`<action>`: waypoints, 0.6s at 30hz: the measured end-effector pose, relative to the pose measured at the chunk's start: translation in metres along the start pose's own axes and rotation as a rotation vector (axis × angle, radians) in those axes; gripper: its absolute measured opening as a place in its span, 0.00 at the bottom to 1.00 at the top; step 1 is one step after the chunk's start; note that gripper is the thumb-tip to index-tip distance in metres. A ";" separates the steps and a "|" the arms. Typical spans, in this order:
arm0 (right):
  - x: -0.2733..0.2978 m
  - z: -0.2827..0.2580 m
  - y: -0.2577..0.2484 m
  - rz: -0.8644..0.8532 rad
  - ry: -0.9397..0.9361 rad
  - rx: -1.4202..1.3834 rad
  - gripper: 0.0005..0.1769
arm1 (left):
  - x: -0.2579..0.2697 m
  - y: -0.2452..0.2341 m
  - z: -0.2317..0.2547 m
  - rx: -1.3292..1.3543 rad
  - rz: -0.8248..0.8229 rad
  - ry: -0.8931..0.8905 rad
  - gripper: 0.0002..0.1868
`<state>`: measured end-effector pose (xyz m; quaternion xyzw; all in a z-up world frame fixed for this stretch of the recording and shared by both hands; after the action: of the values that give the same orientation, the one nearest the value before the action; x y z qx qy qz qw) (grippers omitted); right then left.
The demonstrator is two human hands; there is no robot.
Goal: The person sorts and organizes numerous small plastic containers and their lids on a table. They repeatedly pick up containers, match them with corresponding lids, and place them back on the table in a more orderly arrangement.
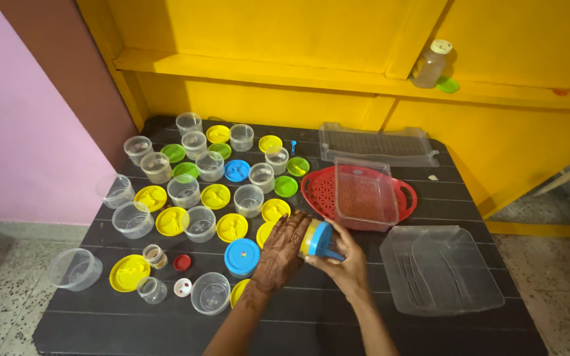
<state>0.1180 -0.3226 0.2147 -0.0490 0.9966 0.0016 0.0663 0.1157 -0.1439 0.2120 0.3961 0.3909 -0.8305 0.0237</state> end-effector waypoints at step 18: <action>-0.015 -0.030 -0.009 -0.240 -0.179 0.347 0.54 | -0.003 0.027 -0.004 0.070 0.127 -0.179 0.47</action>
<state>0.1300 -0.3307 0.2464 -0.1547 0.9591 -0.1733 0.1615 0.1295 -0.1610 0.1951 0.3449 0.3322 -0.8725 0.0971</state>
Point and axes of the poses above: each hand's wrist, its own x-axis away from the middle knuckle, its own y-axis out of the palm, z = x × y, the point moved 1 cm from there along -x, towards the middle knuckle, and after that the axes turned 2 degrees about z, right-handed, at the moved point
